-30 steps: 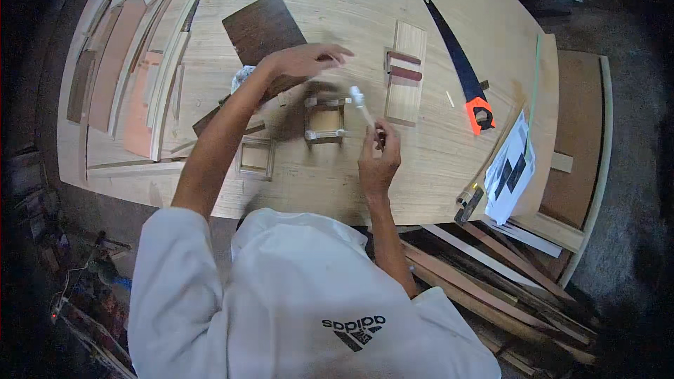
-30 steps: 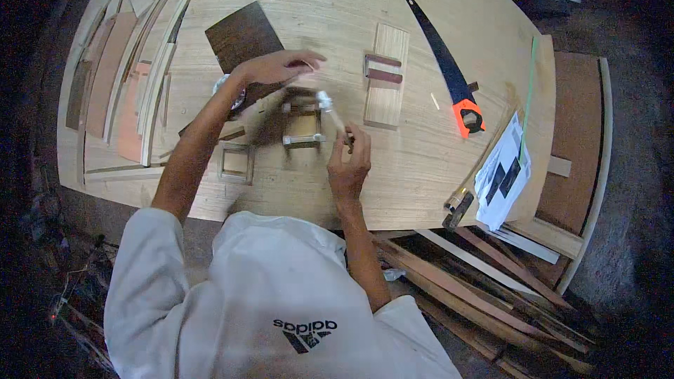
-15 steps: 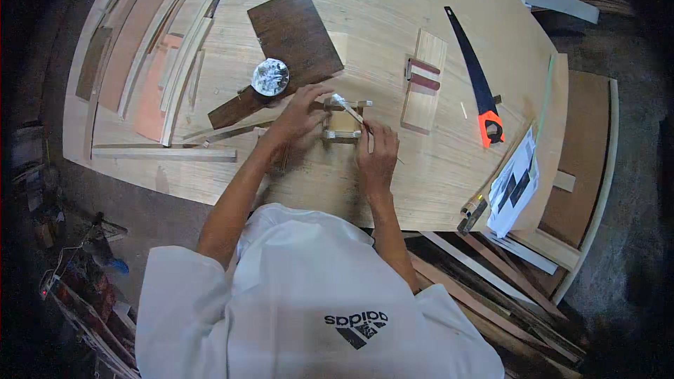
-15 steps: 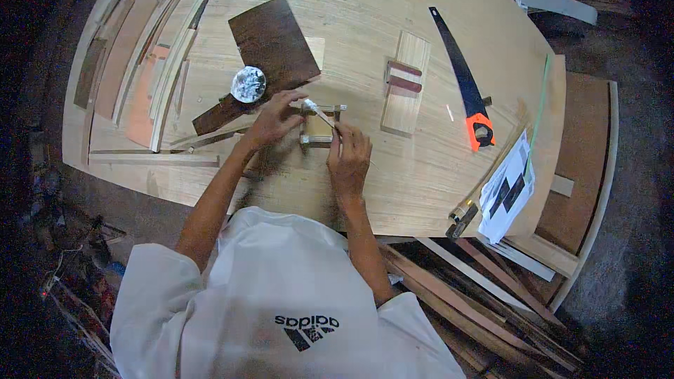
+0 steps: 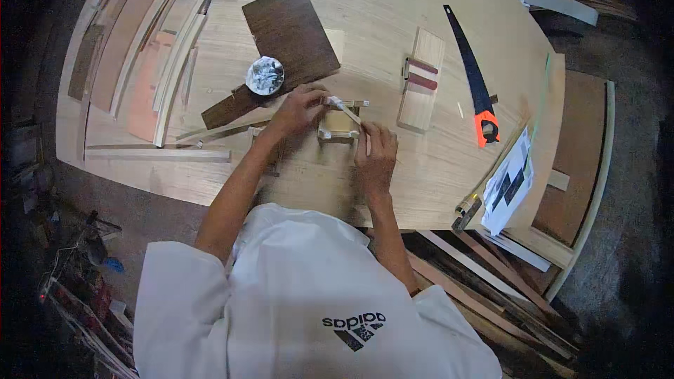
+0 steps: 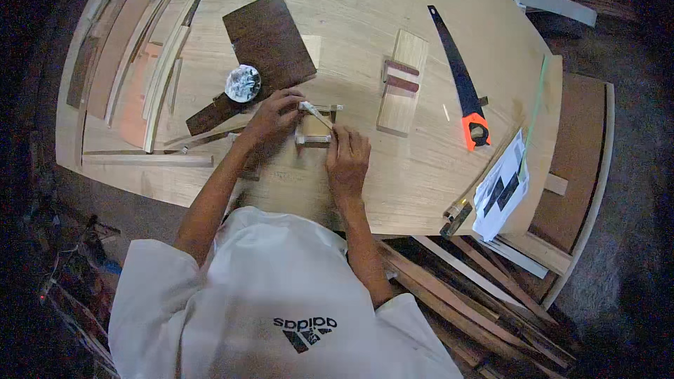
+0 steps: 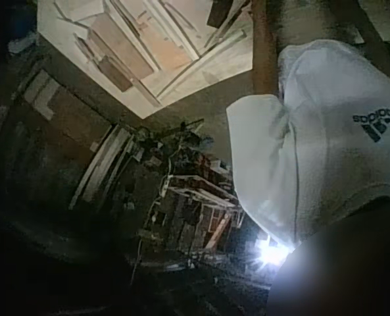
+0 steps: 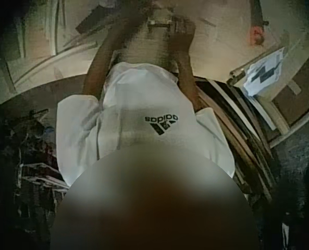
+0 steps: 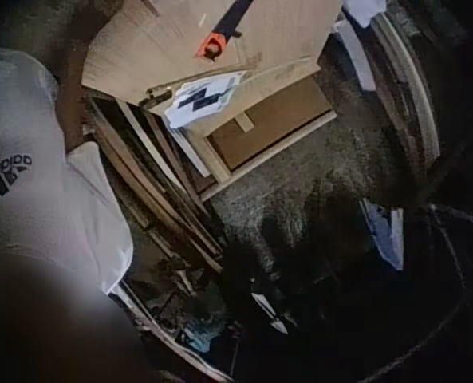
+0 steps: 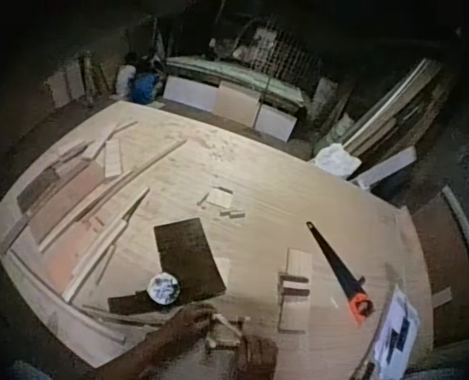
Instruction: Applying glue with a brush to wooden pieces and assembling them into a small rectangular frame.
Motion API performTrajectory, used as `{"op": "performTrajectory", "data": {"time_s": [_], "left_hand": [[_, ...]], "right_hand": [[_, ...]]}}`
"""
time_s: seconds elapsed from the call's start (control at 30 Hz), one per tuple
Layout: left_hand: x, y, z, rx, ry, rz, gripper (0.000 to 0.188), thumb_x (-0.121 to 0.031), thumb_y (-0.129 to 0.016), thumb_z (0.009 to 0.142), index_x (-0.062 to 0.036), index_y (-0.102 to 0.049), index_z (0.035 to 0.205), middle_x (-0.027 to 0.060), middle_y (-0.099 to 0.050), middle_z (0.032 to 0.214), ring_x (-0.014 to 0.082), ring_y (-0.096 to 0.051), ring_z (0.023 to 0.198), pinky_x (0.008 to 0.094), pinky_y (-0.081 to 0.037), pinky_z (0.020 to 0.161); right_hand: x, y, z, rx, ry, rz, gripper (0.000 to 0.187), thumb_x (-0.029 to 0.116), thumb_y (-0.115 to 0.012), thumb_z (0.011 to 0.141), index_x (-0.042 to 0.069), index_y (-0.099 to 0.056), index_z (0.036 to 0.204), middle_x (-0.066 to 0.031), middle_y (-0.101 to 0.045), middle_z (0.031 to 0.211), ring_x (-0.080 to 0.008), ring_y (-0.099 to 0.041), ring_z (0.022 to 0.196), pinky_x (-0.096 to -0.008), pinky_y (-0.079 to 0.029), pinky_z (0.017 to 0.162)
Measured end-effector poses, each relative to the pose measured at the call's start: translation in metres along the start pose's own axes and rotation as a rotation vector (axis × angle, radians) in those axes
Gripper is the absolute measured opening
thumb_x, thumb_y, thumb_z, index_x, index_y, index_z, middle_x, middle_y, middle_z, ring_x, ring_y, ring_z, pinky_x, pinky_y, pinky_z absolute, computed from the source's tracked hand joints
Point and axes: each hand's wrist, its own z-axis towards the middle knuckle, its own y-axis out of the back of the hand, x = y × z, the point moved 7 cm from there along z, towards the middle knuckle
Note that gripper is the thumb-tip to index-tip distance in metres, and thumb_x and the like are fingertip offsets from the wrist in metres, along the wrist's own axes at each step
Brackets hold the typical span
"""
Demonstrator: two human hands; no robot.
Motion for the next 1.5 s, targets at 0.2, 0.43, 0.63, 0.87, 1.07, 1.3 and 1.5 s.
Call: {"op": "performTrajectory", "data": {"time_s": [0.2,0.43,0.63,0.87,1.07,1.3,1.5], "left_hand": [[0.017,-0.004,-0.003,0.002,-0.002,-0.004,0.033,-0.008,-0.072,0.083,-0.0045,-0.068,0.116,0.0145,-0.067,0.119,0.0339,-0.06,0.113,0.0424,-0.049,0.098],[0.018,-0.007,0.0,0.056,0.0,0.009,0.03,-0.009,-0.07,0.087,-0.0066,-0.069,0.117,0.0126,-0.065,0.123,0.0304,-0.059,0.118,0.0406,-0.047,0.103],[0.017,-0.007,-0.003,0.028,0.042,0.012,0.031,-0.009,-0.07,0.087,-0.0074,-0.068,0.118,0.0141,-0.065,0.123,0.0322,-0.059,0.117,0.0407,-0.048,0.102],[-0.005,0.015,-0.014,-0.055,-0.003,0.021,0.051,-0.01,-0.067,0.089,-0.0039,-0.054,0.138,0.0214,-0.054,0.136,0.0395,-0.057,0.12,0.0435,-0.048,0.103],[-0.044,0.039,-0.06,-0.138,0.41,-0.543,0.033,-0.017,-0.057,0.102,0.0025,-0.061,0.128,0.0124,-0.069,0.113,0.0209,-0.066,0.105,0.0335,-0.052,0.093],[-0.029,0.062,-0.084,-0.27,0.582,-0.749,0.028,-0.028,-0.059,0.103,-0.0023,-0.067,0.111,0.0033,-0.067,0.1,0.0107,-0.064,0.092,0.0275,-0.054,0.082],[0.013,0.108,-0.064,-0.158,0.581,-0.225,0.036,-0.031,-0.061,0.101,0.0035,-0.07,0.106,0.0026,-0.068,0.082,0.0096,-0.061,0.074,0.0277,-0.05,0.071]], "right_hand": [[0.004,0.001,0.007,0.011,0.017,0.014,0.022,0.006,-0.067,0.09,0.003,-0.064,0.111,-0.0129,-0.065,0.106,-0.0321,-0.06,0.096,-0.0437,-0.048,0.086],[-0.002,0.003,0.005,0.037,-0.024,0.058,0.02,0.006,-0.066,0.091,0.004,-0.064,0.111,-0.0135,-0.064,0.108,-0.0332,-0.06,0.097,-0.0452,-0.047,0.088],[-0.002,0.008,0.006,0.039,-0.108,0.02,0.02,0.007,-0.066,0.092,0.003,-0.064,0.112,-0.0136,-0.065,0.109,-0.0327,-0.061,0.101,-0.0453,-0.047,0.09],[0.022,0.016,0.014,0.033,-0.371,0.454,0.016,0.006,-0.067,0.095,0.001,-0.063,0.11,-0.0087,-0.067,0.098,-0.017,-0.065,0.088,-0.0304,-0.053,0.079],[0.057,-0.02,-0.002,0.138,-0.545,0.844,0.017,0.009,-0.07,0.094,0.0,-0.06,0.106,-0.0089,-0.067,0.093,-0.0152,-0.065,0.085,-0.0293,-0.053,0.077],[0.11,-0.046,0.0,0.217,-0.246,0.883,0.017,0.004,-0.066,0.096,-0.001,-0.063,0.112,-0.0119,-0.068,0.11,-0.0166,-0.068,0.097,-0.0285,-0.057,0.084],[0.085,0.004,-0.016,0.08,-0.153,0.661,0.01,0.0,-0.073,0.087,0.001,-0.074,0.096,-0.0092,-0.072,0.094,-0.0187,-0.069,0.088,-0.0299,-0.055,0.078]]}}
